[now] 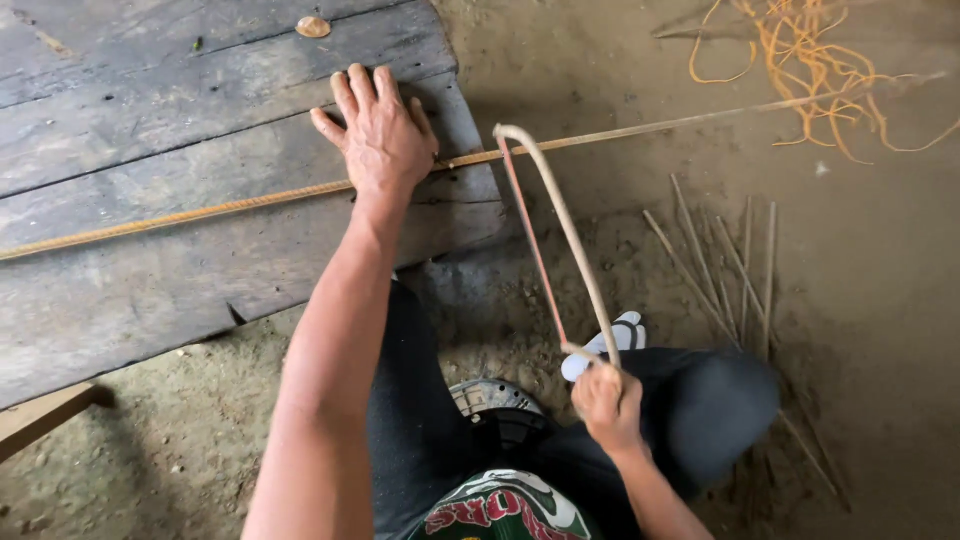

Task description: Sawing a thin rod on a wooden workbench using a handheld hacksaw.

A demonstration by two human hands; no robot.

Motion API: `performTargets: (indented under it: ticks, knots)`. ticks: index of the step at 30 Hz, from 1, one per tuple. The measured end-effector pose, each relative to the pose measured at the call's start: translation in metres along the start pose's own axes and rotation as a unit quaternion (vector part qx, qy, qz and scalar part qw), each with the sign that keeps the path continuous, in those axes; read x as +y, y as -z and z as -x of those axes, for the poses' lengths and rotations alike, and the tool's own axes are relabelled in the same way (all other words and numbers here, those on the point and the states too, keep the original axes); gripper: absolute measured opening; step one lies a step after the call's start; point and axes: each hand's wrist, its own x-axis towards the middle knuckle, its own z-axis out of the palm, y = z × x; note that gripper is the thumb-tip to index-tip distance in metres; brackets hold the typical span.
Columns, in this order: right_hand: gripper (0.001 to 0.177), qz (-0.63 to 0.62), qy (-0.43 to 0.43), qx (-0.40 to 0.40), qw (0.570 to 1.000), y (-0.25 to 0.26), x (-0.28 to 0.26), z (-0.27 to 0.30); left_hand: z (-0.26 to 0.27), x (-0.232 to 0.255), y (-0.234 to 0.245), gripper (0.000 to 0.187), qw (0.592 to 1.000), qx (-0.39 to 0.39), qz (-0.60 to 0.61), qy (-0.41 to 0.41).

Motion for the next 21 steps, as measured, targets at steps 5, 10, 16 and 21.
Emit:
performTargets:
  ticks: [5,10,16,21]
  knots:
    - [0.041,-0.226,0.037,-0.065,0.971,-0.104,0.019,-0.181,0.0,0.001,0.0,0.042,0.999,0.035,-0.013,-0.008]
    - [0.047,-0.103,0.173,-0.06,0.978,-0.127,-0.019,-0.173,-0.002,0.004,0.007,0.036,0.997,0.071,-0.023,-0.021]
    - [0.055,-0.02,0.124,-0.049,0.991,-0.133,-0.07,-0.133,-0.001,0.001,0.003,0.032,0.999,0.028,-0.015,-0.009]
    - [0.046,0.006,-0.001,-0.091,0.996,-0.051,-0.071,-0.023,-0.003,0.003,0.004,0.029,1.0,0.018,-0.02,-0.001]
